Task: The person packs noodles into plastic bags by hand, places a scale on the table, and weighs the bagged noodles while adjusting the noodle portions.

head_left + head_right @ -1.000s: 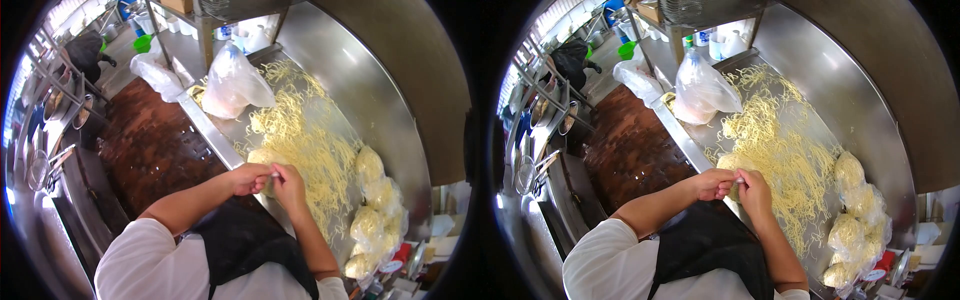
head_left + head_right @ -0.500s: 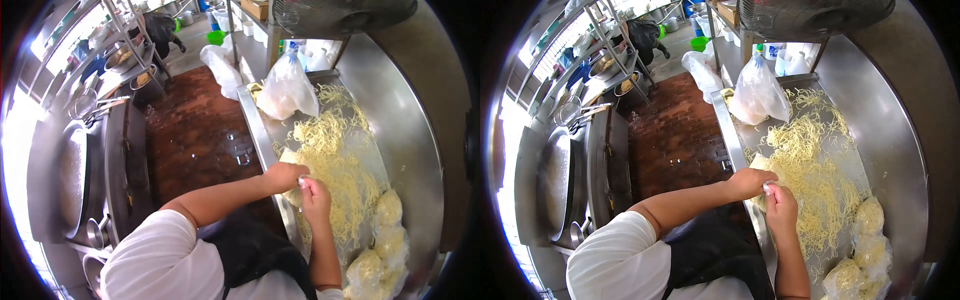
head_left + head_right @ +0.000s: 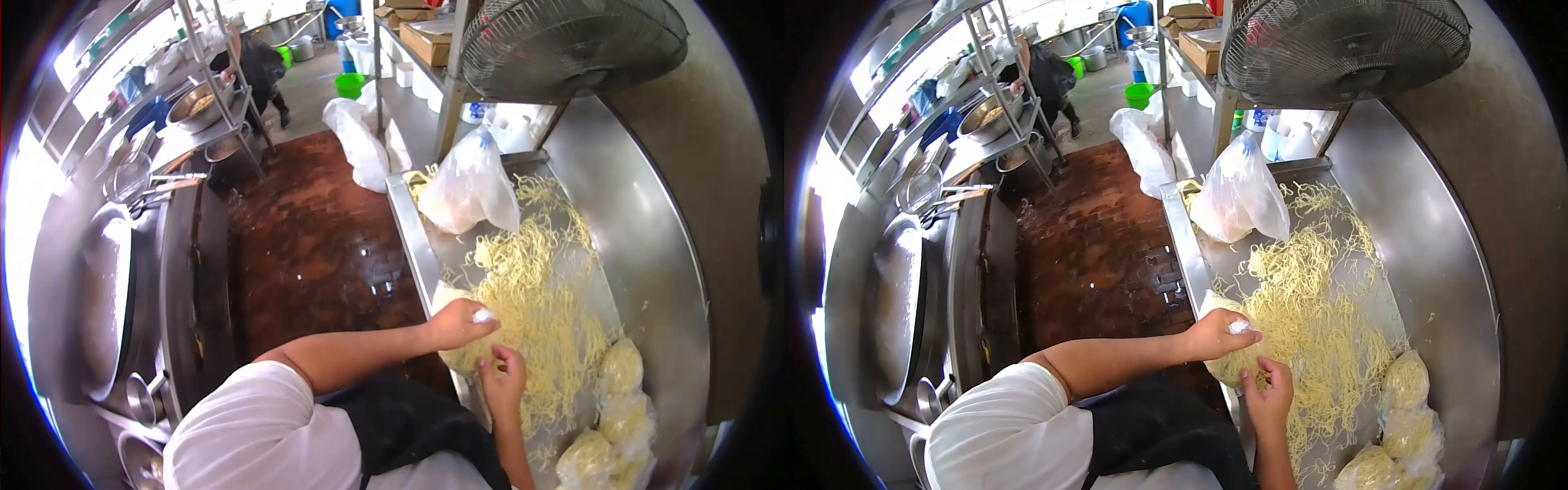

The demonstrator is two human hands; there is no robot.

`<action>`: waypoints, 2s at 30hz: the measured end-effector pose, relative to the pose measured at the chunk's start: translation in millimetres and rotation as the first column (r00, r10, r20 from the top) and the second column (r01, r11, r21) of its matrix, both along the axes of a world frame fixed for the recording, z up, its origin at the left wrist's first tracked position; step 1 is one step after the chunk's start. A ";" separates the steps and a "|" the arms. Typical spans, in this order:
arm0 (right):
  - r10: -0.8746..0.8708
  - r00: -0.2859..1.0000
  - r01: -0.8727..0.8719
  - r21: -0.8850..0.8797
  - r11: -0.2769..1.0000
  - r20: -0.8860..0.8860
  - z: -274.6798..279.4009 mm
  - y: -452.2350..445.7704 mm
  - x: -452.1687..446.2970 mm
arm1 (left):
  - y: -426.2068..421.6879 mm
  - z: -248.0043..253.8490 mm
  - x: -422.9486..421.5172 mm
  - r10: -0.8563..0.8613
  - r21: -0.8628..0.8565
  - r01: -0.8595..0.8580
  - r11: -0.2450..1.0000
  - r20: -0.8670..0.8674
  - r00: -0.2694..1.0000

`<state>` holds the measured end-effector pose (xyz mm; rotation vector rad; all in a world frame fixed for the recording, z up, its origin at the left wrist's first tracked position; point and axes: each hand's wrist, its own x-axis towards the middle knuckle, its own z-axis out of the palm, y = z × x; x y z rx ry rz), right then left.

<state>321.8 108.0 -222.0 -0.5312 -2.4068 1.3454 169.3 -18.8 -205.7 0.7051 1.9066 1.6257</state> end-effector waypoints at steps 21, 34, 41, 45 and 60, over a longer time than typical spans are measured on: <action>-0.102 0.902 0.069 0.093 0.993 0.419 -5.7 -69.6 -104.3 | -14.2 -80.5 -160.3 -0.273 -0.140 0.266 0.954 -0.031 0.962; 0.317 0.777 -0.255 -0.189 0.948 0.544 -24.6 -17.3 -105.8 | -13.6 -71.4 -162.5 -0.144 -0.128 0.203 0.971 0.366 0.919; 0.244 0.745 -0.241 -0.090 0.966 0.621 -23.8 -16.3 -115.6 | -16.1 -84.1 -166.1 -0.158 -0.064 0.198 0.978 0.395 0.905; 0.140 0.790 -0.108 -0.090 0.990 0.597 -37.9 -23.5 -115.6 | -13.2 -75.8 -177.0 -0.227 -0.063 0.287 0.956 0.465 0.856; -0.388 0.700 0.353 0.182 0.918 0.599 -55.5 -49.0 -136.4 | -7.9 -78.7 -205.8 -0.445 -0.013 0.541 0.841 0.553 0.705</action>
